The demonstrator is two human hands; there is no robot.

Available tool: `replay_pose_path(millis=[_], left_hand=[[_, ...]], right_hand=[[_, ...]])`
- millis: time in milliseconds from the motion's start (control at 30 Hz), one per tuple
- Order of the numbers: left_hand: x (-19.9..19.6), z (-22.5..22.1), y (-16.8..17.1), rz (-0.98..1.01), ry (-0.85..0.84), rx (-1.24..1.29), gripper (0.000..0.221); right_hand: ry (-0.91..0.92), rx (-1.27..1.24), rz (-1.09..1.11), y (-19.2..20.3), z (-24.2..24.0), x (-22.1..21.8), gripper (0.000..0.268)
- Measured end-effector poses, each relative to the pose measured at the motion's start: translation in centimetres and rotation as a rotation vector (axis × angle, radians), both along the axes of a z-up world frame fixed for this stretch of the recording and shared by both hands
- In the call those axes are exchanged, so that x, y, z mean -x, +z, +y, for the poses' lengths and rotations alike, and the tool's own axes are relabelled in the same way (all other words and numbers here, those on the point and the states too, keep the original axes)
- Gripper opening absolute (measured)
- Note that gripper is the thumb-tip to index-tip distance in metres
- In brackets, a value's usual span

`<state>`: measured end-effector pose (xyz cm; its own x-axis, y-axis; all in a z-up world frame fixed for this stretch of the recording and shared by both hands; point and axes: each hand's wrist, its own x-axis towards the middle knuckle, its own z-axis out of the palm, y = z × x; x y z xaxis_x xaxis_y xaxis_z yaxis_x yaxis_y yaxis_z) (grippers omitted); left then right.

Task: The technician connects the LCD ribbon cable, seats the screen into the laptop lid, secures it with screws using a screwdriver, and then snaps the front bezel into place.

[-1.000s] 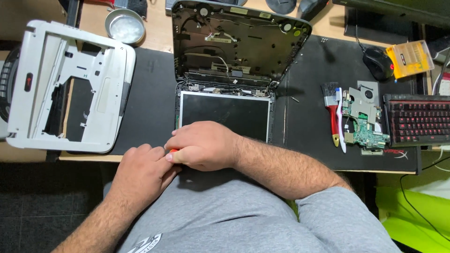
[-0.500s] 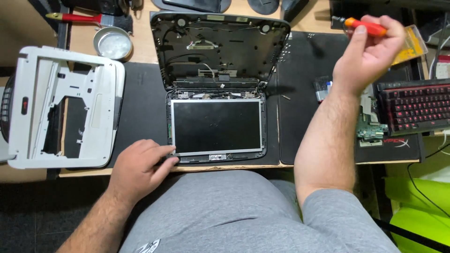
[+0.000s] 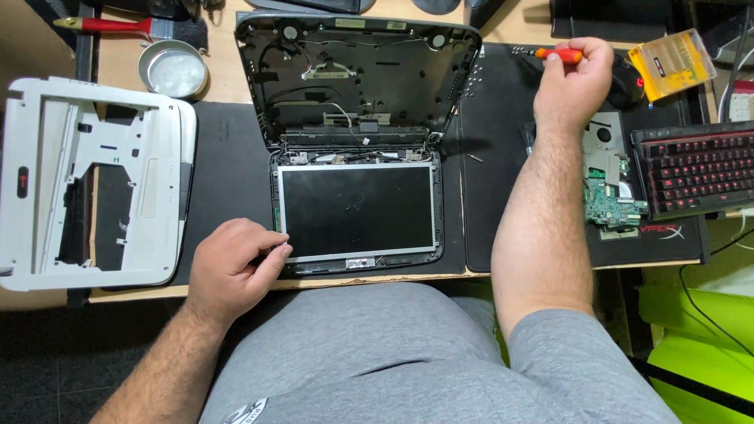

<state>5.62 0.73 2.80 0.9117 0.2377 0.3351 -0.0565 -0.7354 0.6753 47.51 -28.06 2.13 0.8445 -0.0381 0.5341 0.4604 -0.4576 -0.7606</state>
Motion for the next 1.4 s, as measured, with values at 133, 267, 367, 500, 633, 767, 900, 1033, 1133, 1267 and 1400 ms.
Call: replay_pose_path(millis=[133, 267, 367, 500, 633, 767, 900, 1033, 1133, 1267, 1400], left_hand=[[-0.1, 0.1, 0.0, 0.004, -0.017, -0.033, 0.011], [0.0, 0.2, -0.3, -0.008, -0.026, -0.043, 0.011], [0.0, 0.1, -0.3, -0.013, -0.031, -0.054, 0.01], [0.0, 0.1, -0.3, -0.02, -0.033, -0.07, 0.009], [0.0, 0.0, -0.3, -0.057, -0.033, -0.076, 0.008], [-0.1, 0.0, 0.1, -0.065, -0.041, -0.086, 0.01], [-0.3, 0.1, 0.7, -0.109, -0.053, -0.028, 0.011], [-0.6, 0.3, 0.2, -0.126, -0.052, -0.017, 0.013], [-0.9, 0.0, -0.5, -0.133, -0.031, 0.148, 0.018], [-1.2, -0.3, -1.6, -0.366, -0.024, 0.414, 0.027], [-1.0, -0.2, -1.1, -0.338, -0.068, 0.445, 0.026]], right_hand=[[-0.016, 0.042, 0.042, 0.0, 0.1, 0.2, 0.026], [-0.012, 0.045, 0.037, -0.3, 0.1, -0.1, 0.027], [-0.017, 0.05, 0.058, -0.5, 0.1, -0.2, 0.027], [-0.014, 0.045, 0.035, -0.3, 0.0, -0.1, 0.027], [0.001, -0.004, -0.028, 0.5, -0.3, 0.3, 0.03], [0.205, -0.204, -0.141, 2.0, -0.1, 2.6, 0.026], [0.556, -0.62, -0.085, 3.4, 3.2, 7.4, 0.019], [0.763, -0.533, -0.093, 3.9, 8.5, 15.2, 0.02], [1.032, -0.692, 0.158, 2.5, 10.8, 19.7, 0.028], [1.225, -0.586, 0.18, 0.7, 11.9, 22.6, 0.028], [1.245, -0.515, 0.19, -0.6, 11.9, 23.6, 0.027]])
